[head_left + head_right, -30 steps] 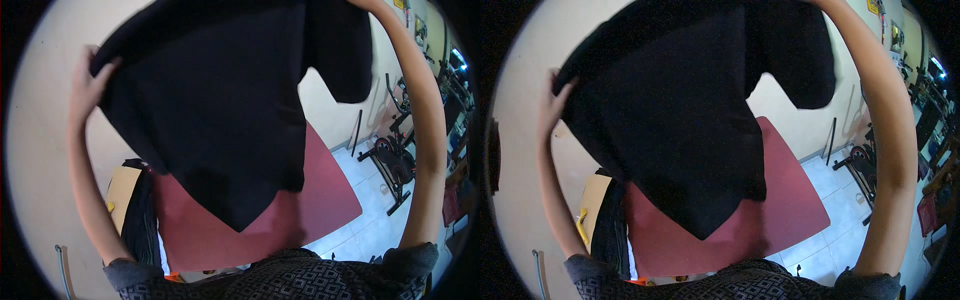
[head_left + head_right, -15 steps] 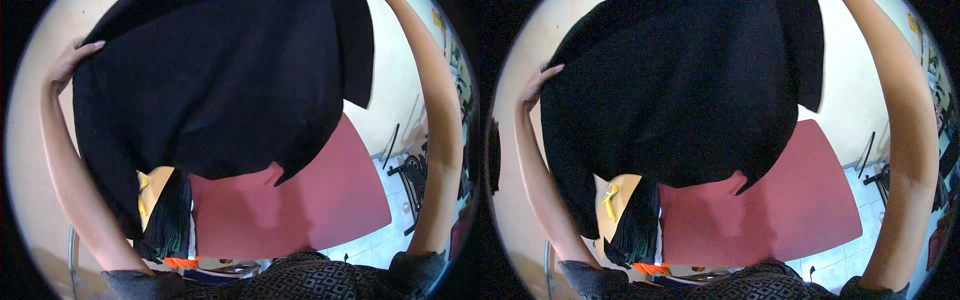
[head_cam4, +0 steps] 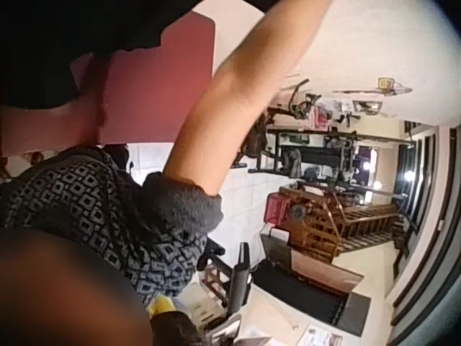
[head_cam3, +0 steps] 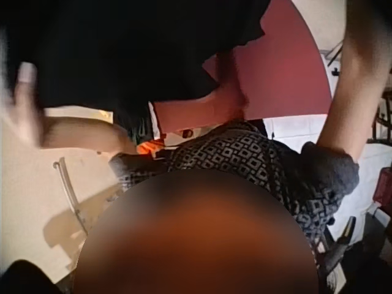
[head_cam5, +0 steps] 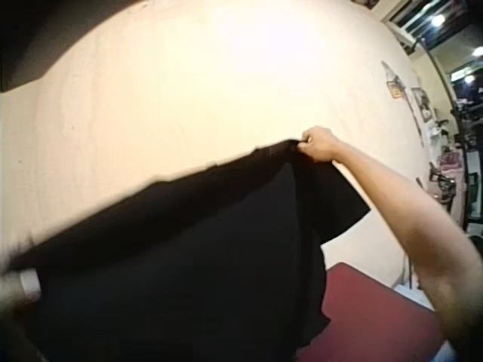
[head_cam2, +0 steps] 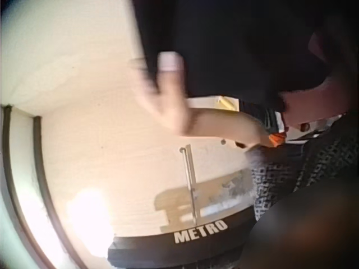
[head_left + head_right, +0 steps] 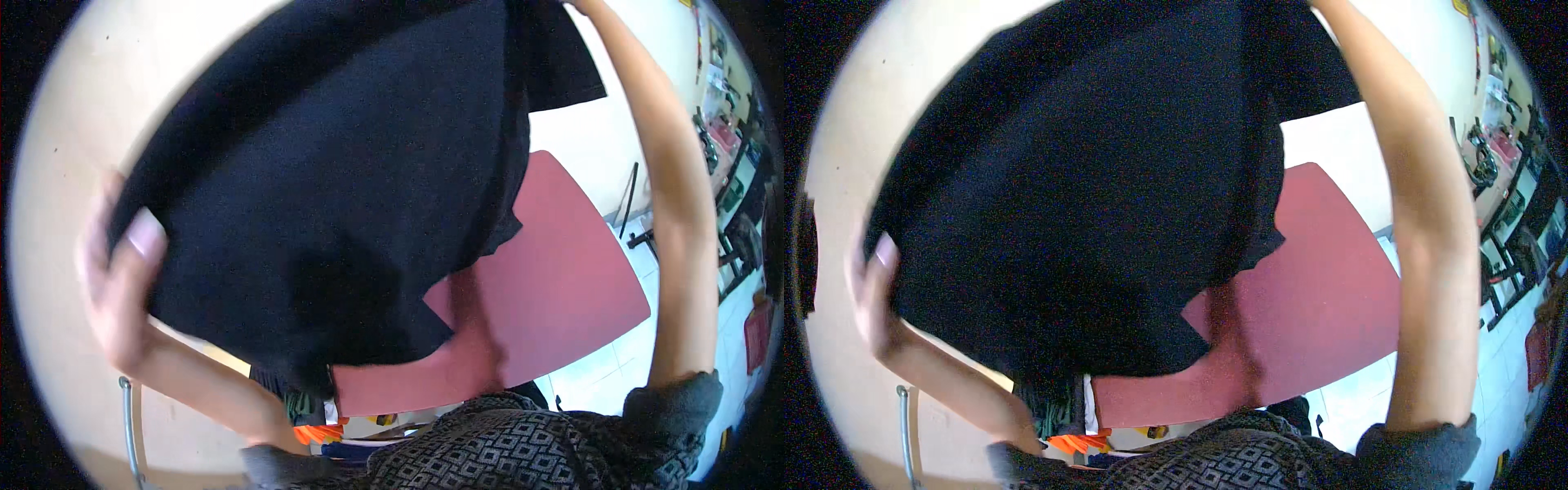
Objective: Clean black shirts using a lint roller and fold them neatly using a folding template.
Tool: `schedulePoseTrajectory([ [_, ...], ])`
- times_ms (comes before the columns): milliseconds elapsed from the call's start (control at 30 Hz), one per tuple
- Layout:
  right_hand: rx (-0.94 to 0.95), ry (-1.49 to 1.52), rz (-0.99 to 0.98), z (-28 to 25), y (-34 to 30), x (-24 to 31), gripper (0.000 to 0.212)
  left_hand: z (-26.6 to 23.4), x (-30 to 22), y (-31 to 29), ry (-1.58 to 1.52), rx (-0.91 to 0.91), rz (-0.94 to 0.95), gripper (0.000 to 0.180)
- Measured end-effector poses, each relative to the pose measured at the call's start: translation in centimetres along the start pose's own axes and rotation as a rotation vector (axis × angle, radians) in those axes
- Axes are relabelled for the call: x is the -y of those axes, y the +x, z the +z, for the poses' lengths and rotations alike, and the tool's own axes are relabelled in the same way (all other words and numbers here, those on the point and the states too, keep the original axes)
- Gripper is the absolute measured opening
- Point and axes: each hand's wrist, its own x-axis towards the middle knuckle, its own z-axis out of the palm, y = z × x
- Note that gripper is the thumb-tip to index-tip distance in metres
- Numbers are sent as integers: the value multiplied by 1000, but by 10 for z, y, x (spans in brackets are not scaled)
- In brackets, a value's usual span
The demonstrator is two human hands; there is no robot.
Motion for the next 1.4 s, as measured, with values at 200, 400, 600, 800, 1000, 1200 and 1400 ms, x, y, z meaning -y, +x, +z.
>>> schedulePoseTrajectory([
  [200,509,8,53,49,-58,-98,29,152,-2,-109,-165,555,233,28],
  [400,779,-315,-53,21,-116,-238,19,280,-48,-176,-820,1321,-152,26],
  [600,686,-176,354,-65,-119,-390,18,367,-100,-197,-1389,1331,-130,28],
  [800,453,-218,-85,-126,-15,-374,21,393,-127,-187,-1223,997,204,37],
  [1000,221,-144,-455,-89,78,-295,12,366,-120,-166,-1311,877,125,28],
  [1200,427,-95,-342,107,18,-165,23,328,-56,-178,-941,868,-294,22],
  [1400,862,-165,-221,284,-136,-51,13,280,60,-240,-593,659,-634,25],
])
